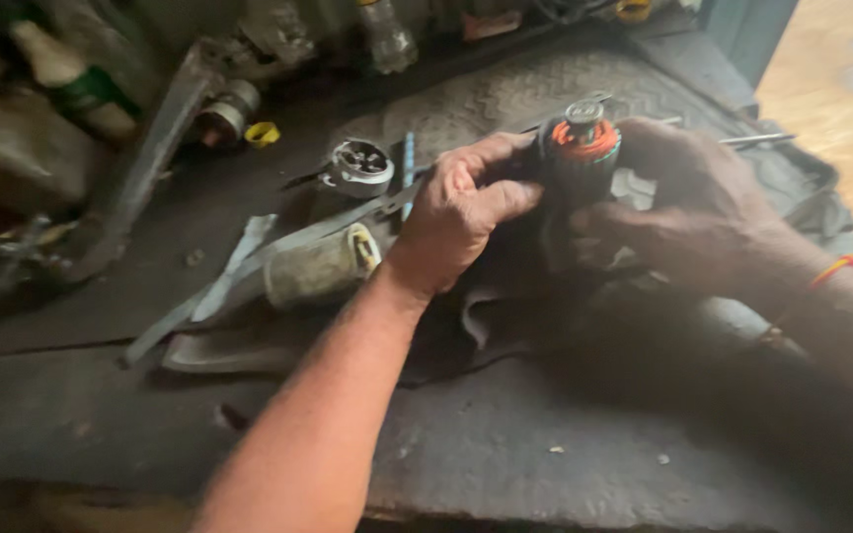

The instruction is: The person works on a disassembled electric motor armature, using a screwdriver to adjust components and a cloth to wipe the surface. They handle the motor housing and wires, performing maintenance tasks on the bench.

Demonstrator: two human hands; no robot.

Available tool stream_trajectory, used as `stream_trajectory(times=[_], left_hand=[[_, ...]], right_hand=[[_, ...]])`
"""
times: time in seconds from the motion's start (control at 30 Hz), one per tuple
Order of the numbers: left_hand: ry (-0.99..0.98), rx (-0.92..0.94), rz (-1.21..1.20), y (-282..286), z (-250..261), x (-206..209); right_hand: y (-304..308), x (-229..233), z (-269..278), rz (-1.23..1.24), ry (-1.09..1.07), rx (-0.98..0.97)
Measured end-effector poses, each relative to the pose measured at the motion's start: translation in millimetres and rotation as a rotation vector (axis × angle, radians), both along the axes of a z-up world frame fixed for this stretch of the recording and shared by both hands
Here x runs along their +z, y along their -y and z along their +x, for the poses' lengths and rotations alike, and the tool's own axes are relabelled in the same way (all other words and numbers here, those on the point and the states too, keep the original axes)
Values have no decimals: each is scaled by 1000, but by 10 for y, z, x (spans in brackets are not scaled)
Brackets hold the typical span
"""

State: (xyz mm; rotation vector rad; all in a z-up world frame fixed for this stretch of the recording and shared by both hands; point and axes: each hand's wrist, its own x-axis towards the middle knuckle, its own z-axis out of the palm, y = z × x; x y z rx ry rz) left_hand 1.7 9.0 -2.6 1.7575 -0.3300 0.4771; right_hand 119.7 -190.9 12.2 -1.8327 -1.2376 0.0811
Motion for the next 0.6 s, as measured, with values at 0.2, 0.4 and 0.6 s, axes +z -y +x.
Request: stream_trajectory(times=[0.2,0.4,0.6], left_hand=[[-93,-20,-143,-91,2,-25],[-35,179,89,6,47,-91],[-148,194,20,28,6,-65]], right_hand=[[12,31,-30,-187,-149,-160],[16,1,73,-99,72,-205],[83,60,53,-207,-367,-106]])
